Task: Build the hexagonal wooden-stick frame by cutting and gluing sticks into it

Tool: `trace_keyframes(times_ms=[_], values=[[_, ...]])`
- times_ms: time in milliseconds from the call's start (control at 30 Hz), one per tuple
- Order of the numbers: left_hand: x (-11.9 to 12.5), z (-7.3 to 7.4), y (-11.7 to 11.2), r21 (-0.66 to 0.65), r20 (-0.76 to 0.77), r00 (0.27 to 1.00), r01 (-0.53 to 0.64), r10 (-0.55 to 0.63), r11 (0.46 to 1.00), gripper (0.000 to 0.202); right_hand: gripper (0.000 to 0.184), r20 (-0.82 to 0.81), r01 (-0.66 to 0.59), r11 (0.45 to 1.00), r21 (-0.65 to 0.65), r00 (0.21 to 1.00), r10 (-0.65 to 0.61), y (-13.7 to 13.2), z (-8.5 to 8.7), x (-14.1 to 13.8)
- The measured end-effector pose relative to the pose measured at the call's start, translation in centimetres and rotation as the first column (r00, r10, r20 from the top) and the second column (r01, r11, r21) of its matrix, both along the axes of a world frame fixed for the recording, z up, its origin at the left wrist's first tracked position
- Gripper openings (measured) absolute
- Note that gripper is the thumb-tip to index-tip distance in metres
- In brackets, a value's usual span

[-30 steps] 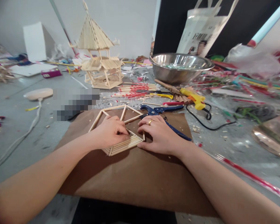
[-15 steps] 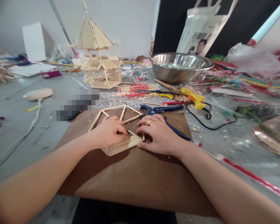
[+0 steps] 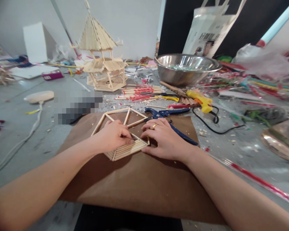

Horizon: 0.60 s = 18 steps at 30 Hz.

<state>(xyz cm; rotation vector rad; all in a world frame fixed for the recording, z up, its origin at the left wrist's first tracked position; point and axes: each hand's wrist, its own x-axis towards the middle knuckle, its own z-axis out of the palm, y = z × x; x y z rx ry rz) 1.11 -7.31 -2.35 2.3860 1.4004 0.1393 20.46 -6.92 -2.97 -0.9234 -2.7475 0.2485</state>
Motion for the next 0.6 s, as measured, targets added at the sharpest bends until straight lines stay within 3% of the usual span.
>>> trace_keyframes(times_ms=[600], values=[[-0.32,0.39,0.03,0.000,-0.030,0.999,0.037,-0.037,0.999,0.026,0.024,0.003,-0.020,1.000,-0.015,1.000,0.020,0.06,-0.02,0.02]])
